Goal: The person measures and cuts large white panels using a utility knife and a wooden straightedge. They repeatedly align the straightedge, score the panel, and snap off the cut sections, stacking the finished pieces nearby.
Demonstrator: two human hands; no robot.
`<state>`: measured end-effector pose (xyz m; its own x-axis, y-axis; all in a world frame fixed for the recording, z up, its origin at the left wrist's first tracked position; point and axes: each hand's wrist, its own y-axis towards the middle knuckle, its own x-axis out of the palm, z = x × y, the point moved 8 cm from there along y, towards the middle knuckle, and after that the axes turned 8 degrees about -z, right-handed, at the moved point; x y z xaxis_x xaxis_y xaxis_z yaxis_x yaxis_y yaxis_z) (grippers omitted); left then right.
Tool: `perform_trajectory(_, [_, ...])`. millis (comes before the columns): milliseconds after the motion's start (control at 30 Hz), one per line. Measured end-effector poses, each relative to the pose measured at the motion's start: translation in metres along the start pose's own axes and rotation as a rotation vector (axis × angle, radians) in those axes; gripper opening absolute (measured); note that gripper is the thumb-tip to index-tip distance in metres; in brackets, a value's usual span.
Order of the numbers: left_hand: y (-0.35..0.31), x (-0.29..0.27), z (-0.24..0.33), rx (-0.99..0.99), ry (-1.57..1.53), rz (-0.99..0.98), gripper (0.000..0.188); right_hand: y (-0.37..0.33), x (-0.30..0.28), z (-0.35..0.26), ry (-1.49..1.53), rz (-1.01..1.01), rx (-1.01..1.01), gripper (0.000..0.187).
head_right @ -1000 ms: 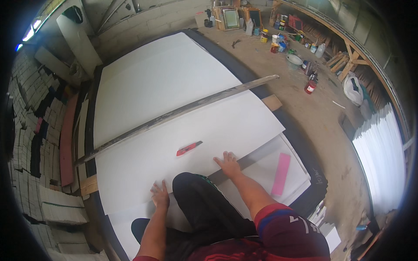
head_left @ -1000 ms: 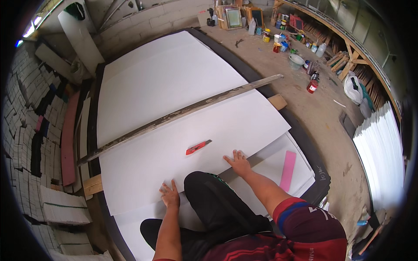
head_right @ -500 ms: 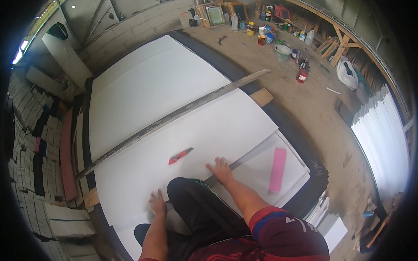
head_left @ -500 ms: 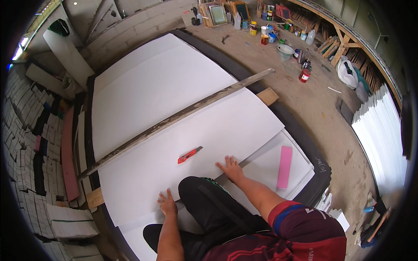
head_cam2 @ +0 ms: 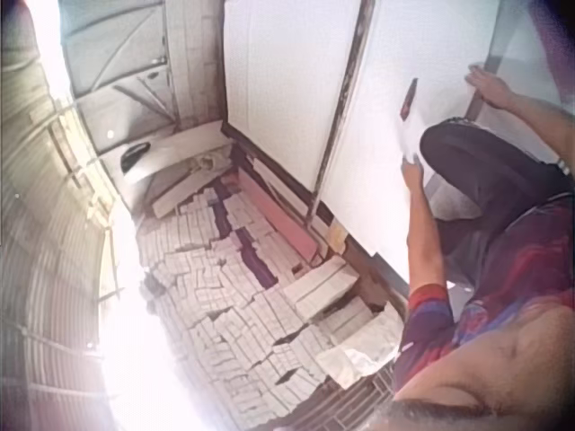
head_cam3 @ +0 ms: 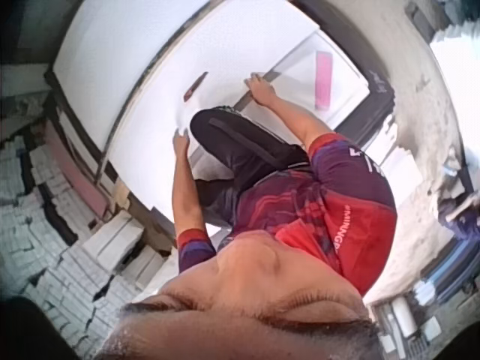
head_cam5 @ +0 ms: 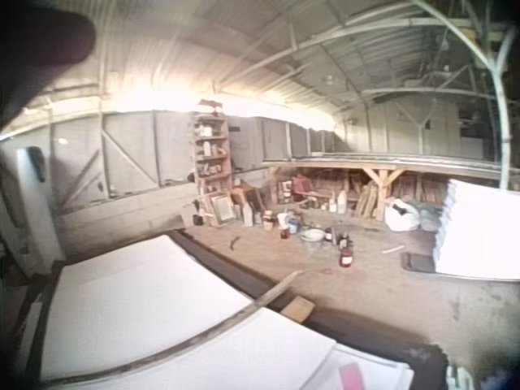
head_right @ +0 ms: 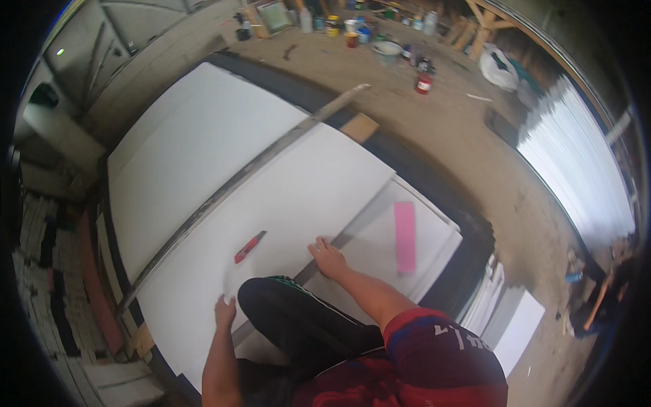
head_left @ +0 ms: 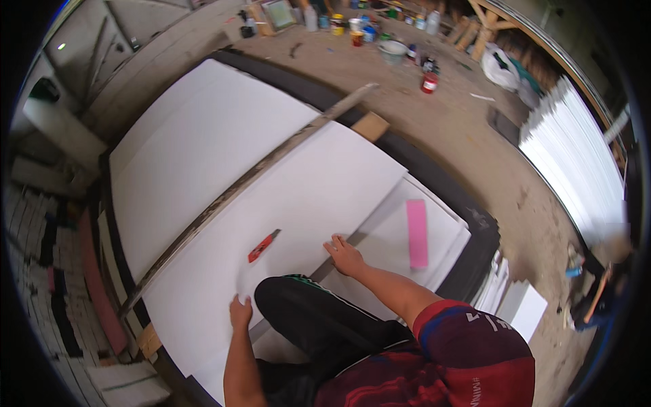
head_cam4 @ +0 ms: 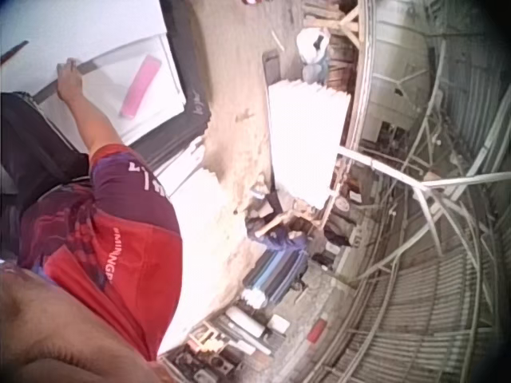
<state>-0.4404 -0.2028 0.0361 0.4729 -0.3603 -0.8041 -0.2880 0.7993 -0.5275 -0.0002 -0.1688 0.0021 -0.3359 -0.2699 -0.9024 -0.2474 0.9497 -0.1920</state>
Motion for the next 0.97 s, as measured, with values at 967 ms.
perform_trajectory(967, [-0.055,-0.029,0.337,0.703,-0.493,-0.103,0.067,-0.067,-0.070,0.077,0.058,0.397,0.245,0.093])
